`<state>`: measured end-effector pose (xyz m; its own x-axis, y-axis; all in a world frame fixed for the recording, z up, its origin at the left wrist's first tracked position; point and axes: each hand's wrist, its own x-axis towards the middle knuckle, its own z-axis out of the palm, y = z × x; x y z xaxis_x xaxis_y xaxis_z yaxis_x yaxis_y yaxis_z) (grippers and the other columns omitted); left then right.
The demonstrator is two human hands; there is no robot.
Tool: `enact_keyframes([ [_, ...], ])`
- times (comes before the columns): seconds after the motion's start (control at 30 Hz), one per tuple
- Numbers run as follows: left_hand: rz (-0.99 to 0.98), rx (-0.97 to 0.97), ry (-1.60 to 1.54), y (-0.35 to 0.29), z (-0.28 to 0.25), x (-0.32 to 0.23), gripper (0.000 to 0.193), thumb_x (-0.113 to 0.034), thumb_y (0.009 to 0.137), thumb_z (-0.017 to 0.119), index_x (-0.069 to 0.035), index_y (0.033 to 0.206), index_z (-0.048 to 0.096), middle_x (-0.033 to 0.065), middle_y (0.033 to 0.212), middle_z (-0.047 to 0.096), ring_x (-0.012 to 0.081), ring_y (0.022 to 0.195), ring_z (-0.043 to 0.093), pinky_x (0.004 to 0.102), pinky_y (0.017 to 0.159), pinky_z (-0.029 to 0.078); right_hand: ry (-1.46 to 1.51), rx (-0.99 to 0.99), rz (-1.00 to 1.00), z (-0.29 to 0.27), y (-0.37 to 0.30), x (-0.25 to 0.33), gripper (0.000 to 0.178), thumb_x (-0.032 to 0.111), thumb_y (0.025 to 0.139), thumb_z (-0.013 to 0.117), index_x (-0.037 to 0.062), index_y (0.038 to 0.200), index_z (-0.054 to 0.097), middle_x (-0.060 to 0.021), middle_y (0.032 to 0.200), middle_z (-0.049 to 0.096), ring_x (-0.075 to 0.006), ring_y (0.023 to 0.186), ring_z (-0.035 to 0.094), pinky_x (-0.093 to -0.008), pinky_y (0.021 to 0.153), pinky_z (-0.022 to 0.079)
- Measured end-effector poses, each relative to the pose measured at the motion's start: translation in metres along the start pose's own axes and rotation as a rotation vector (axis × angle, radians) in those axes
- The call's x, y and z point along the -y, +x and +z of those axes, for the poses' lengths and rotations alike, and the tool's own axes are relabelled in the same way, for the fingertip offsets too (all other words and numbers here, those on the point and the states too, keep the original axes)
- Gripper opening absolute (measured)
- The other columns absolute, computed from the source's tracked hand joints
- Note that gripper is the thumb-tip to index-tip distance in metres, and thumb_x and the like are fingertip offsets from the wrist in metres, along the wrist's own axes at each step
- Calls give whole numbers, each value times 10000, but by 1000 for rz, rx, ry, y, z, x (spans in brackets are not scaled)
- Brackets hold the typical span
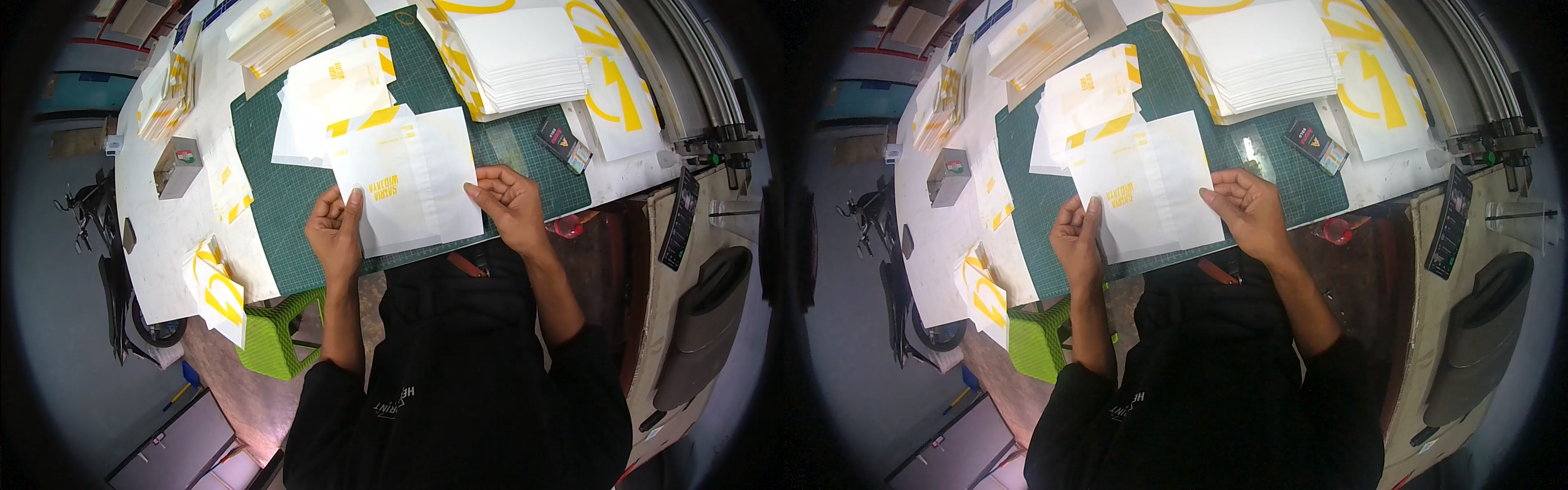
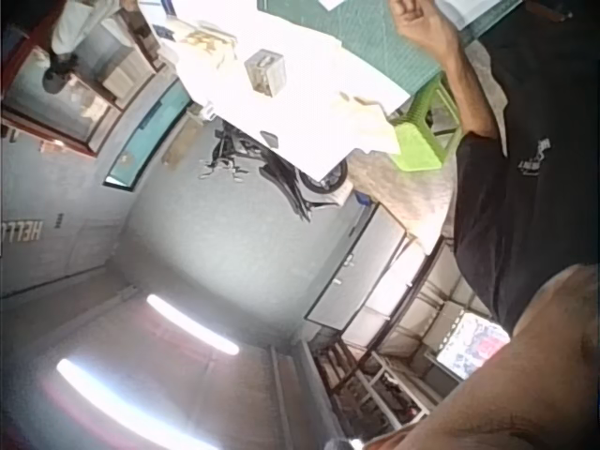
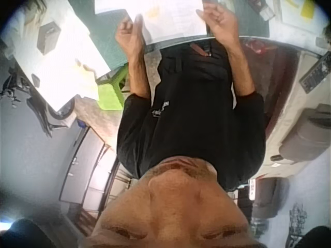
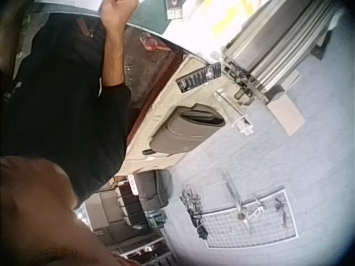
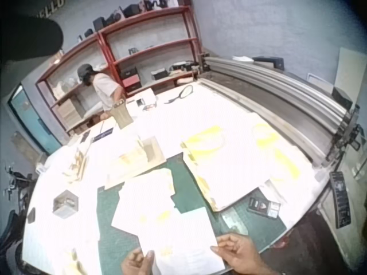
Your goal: The person folds white sheets of paper with yellow printed designs in half on a green cutting mat. They smooth the creases with their hands and stack the folded papers into a pile. The person repeats this process for multiple sheets throughout the clip.
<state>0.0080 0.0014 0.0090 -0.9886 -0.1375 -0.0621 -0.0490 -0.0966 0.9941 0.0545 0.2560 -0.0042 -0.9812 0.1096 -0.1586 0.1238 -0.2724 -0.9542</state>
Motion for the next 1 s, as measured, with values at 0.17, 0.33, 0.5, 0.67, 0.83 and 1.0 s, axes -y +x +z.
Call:
enact_keyframes([
  [0.17,6,0,4,0,0,0,297,-15,976,718,125,1223,630,162,977,770,92,852,697,217,780,535,5,-5,2,0,0,0,197,-3,970,700,-69,1149,648,-116,968,771,-94,848,721,-223,762,563],
  [0.33,18,115,-13,-1,-2,-1,283,11,947,729,94,1207,655,196,1172,732,151,1040,685,271,890,533,-14,-4,-15,-5,-2,-4,185,-53,944,703,-44,1127,673,-158,1134,741,-152,1033,706,-281,895,563],
  [0.5,300,354,97,13,-25,0,171,25,810,788,-75,948,794,224,1535,524,338,1468,453,527,1185,342,-282,21,-431,-8,4,3,177,-127,867,696,17,954,749,-211,1422,603,-294,1375,548,-448,1122,461],
  [0.67,378,366,14,17,-27,8,81,-57,799,845,-107,843,801,227,1542,516,358,1465,460,528,1169,378,-150,25,-455,-11,3,1,205,-156,845,666,19,891,763,-222,1479,561,-344,1420,505,-506,1154,428],
  [0.83,393,351,48,16,-27,6,98,-105,777,882,-104,835,803,228,1536,520,356,1459,467,526,1169,384,-126,36,-508,-13,3,-1,183,-140,846,676,17,882,761,-228,1474,563,-355,1413,513,-504,1154,432],
  [1.0,387,356,40,17,-26,6,86,-100,790,873,-97,839,803,227,1531,525,356,1453,474,516,1167,391,-127,35,-516,-14,3,-2,176,-128,850,681,26,880,762,-229,1466,573,-361,1428,501,-502,1157,428],
])
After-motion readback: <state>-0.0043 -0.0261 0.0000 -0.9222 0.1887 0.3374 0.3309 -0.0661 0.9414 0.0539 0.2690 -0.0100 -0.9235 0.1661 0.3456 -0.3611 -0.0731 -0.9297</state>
